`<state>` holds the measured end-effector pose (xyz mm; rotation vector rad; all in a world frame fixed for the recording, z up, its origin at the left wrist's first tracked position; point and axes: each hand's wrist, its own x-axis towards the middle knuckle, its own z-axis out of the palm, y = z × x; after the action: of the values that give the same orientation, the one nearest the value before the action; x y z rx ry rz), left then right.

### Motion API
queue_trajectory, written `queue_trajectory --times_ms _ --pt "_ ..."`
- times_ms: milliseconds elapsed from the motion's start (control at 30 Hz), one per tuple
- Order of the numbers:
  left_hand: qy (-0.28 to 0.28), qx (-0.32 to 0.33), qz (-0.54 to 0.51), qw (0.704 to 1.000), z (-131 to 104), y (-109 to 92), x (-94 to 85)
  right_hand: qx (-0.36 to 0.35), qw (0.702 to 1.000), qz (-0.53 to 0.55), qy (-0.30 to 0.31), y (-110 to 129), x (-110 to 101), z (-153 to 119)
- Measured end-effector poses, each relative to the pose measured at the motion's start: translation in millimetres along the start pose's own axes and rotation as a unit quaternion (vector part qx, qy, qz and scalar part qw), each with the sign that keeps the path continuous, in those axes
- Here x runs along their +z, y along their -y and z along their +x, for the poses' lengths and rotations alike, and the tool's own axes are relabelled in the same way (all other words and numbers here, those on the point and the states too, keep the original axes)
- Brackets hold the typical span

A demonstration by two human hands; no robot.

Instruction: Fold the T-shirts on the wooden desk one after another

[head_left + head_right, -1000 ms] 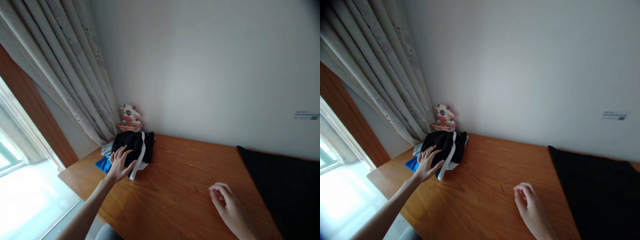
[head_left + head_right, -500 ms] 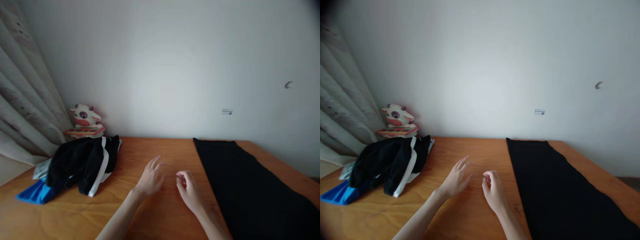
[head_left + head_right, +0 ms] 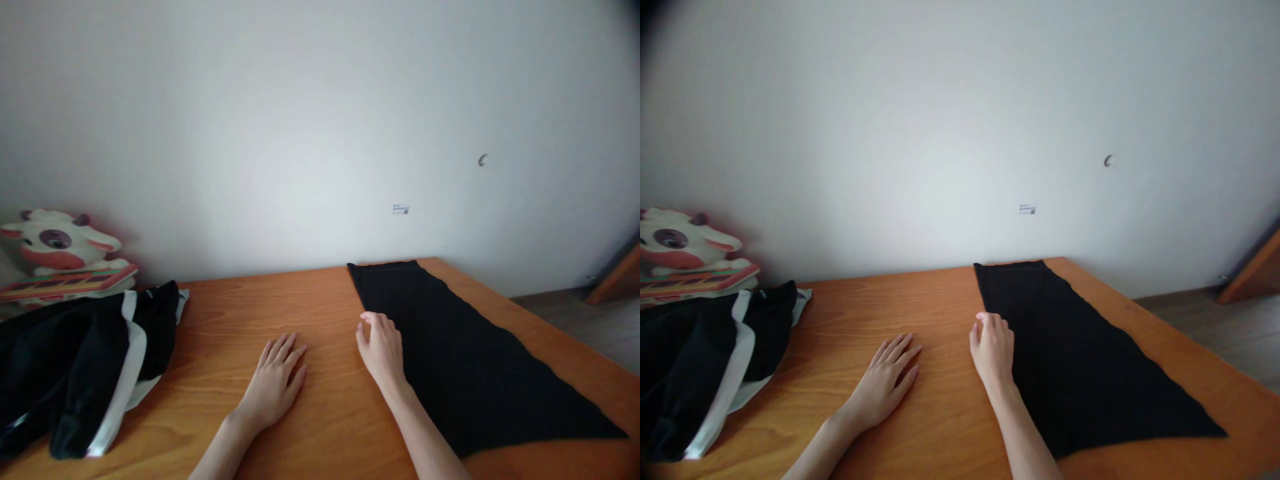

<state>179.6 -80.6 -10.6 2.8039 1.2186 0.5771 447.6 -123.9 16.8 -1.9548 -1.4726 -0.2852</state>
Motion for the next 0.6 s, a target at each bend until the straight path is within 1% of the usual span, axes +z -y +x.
queue_trajectory --times_ms 33,100,167,200,267,367,467,600 --pt "0.002 0.001 0.002 1.000 0 0 0.6 0.049 0.997 -0.057 0.009 -10 -6 3" --pt "0.005 0.001 0.004 1.000 0 1 1.6 0.143 0.978 -0.148 0.039 -27 -14 7" --pt "0.004 0.000 0.003 1.000 0 1 2.1 0.194 0.958 -0.197 0.077 -35 -16 9" --pt "0.002 0.000 0.001 1.000 0 2 2.2 0.201 0.952 -0.211 0.094 -36 -15 9" --pt "-0.001 0.000 -0.002 1.000 0 2 2.2 0.189 0.948 -0.229 0.118 -33 -12 10" --pt "-0.002 -0.001 -0.005 1.000 0 3 1.8 0.162 0.948 -0.243 0.126 -25 -5 10" --pt "-0.004 -0.001 -0.008 1.000 0 3 1.7 0.143 0.959 -0.204 0.138 -25 -1 11" --pt "-0.008 0.002 -0.011 1.000 0 4 3.0 0.132 0.969 -0.143 0.153 -32 -2 13"
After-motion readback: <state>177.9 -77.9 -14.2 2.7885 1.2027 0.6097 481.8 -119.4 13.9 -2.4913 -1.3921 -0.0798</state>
